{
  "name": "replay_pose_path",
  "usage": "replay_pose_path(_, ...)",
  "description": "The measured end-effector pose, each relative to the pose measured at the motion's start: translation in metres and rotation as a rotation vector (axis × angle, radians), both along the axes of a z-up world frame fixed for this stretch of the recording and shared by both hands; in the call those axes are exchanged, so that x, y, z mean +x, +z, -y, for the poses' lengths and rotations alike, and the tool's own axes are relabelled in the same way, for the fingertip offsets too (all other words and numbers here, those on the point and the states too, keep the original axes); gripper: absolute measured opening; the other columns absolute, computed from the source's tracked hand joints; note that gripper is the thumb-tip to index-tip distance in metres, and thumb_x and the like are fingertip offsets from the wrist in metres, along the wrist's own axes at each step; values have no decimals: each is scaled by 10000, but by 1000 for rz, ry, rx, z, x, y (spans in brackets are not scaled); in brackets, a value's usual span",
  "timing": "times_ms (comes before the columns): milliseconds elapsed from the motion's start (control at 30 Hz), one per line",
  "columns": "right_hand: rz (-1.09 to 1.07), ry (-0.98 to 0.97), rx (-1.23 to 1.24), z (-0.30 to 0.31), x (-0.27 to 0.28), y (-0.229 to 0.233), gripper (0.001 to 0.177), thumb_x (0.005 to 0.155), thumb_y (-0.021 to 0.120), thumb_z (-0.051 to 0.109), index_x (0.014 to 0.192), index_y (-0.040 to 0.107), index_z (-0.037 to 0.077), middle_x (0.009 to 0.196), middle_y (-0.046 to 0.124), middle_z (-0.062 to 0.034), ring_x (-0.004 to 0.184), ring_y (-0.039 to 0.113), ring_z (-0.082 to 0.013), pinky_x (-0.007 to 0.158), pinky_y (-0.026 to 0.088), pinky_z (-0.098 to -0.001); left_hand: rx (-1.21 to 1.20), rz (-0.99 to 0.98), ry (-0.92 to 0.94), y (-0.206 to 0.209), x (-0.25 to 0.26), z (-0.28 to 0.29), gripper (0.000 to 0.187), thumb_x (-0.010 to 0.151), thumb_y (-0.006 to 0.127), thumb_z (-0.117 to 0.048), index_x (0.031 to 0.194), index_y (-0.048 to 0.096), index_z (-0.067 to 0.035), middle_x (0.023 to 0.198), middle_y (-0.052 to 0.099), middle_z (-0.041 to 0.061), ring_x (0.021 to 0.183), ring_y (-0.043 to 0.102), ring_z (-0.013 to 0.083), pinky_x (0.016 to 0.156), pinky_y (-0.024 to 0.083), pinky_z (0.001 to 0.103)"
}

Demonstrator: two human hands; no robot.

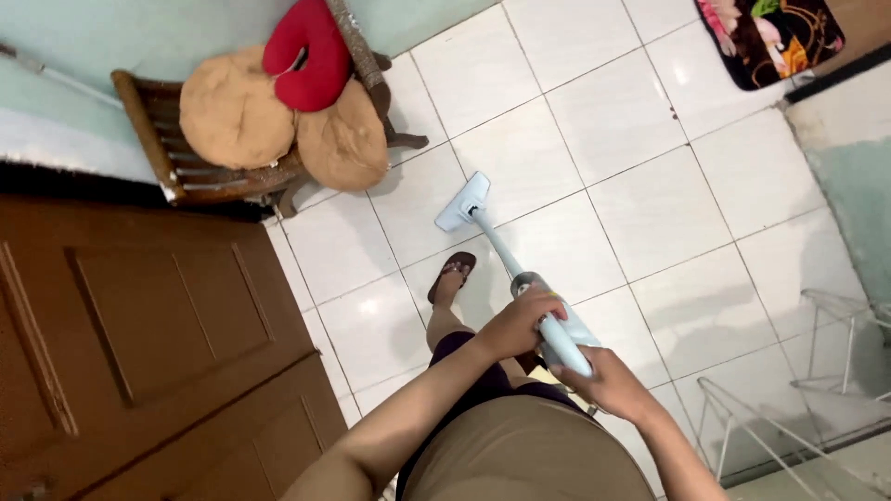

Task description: Vacuuming a tiled floor and moving floor mats to clean underneath them using a cordless vacuum cleaner.

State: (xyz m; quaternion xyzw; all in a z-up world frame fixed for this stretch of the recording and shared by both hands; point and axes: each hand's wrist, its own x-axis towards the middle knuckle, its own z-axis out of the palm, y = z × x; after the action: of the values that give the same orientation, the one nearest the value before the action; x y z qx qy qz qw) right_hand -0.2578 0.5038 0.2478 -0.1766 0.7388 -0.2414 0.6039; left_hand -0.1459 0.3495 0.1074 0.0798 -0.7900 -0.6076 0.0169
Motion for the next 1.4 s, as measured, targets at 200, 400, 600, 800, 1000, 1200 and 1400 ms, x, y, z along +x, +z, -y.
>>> replay_pose_path(200, 22, -237, -11, -6, 18, -25, 285, 920, 720, 167, 1075, 709, -73, 580, 643, -208, 445, 653, -294, 398, 546, -390, -52, -67, 130, -49, -2, -29, 528, 656, 651, 153, 1067, 651, -179, 1074, 656, 48, 1189, 600, 351, 1182, 344, 474)
replay_pose_path(400, -160, -163, 102, 5, 37, -50, 441, 929, 717, 339, 840, 662, -89, 460, 592, -175, 327, 591, -233, 315, 484, -329, -24, 4, 68, 8, -8, -3, 240, 600, 724, 78, 759, 597, -49, 770, 637, 176, 937, 610, 445, 1255, 191, 651)
replay_pose_path(600, -255, -207, 114, 31, 58, -94, 377, 875, 694, 297, 869, 689, -81, 410, 584, -167, 281, 586, -245, 283, 465, -349, -94, -36, 55, -50, -1, 26, 183, 645, 774, -13, 665, 607, -85, 667, 626, 132, 824, 621, 396, 1229, 278, 607)
replay_pose_path(800, -322, -194, 171, 94, 76, -119, 513, 826, 704, 326, 1096, 743, -108, 755, 719, -301, 635, 750, -368, 551, 533, -502, -141, 59, 50, -71, -1, 86, 101, 657, 736, -30, 635, 665, -98, 667, 672, 105, 835, 647, 375, 1265, 252, 573)
replay_pose_path(1000, -376, -269, 124, 142, 80, -105, 365, 860, 664, 210, 1017, 733, -112, 575, 655, -221, 408, 658, -274, 422, 535, -385, -181, 106, 36, -51, 0, 137, 129, 651, 725, 19, 658, 686, -104, 717, 708, 93, 876, 668, 368, 1287, 209, 566)
replay_pose_path(1200, -404, -210, 229, 108, 87, -93, 514, 846, 696, 270, 1103, 724, -174, 846, 727, -359, 743, 765, -432, 616, 541, -507, -166, 20, -24, -65, 8, 103, 182, 604, 699, 41, 713, 706, -105, 743, 715, 124, 877, 694, 407, 1125, 457, 532)
replay_pose_path(1400, -360, -231, 322, 57, 107, -35, 251, 856, 635, 195, 770, 662, -39, 678, 650, -157, 553, 568, -247, 510, 391, -372, -140, -72, -79, -23, 25, 44, 134, 600, 624, -65, 582, 558, -181, 582, 597, -52, 674, 592, 210, 779, 461, 360)
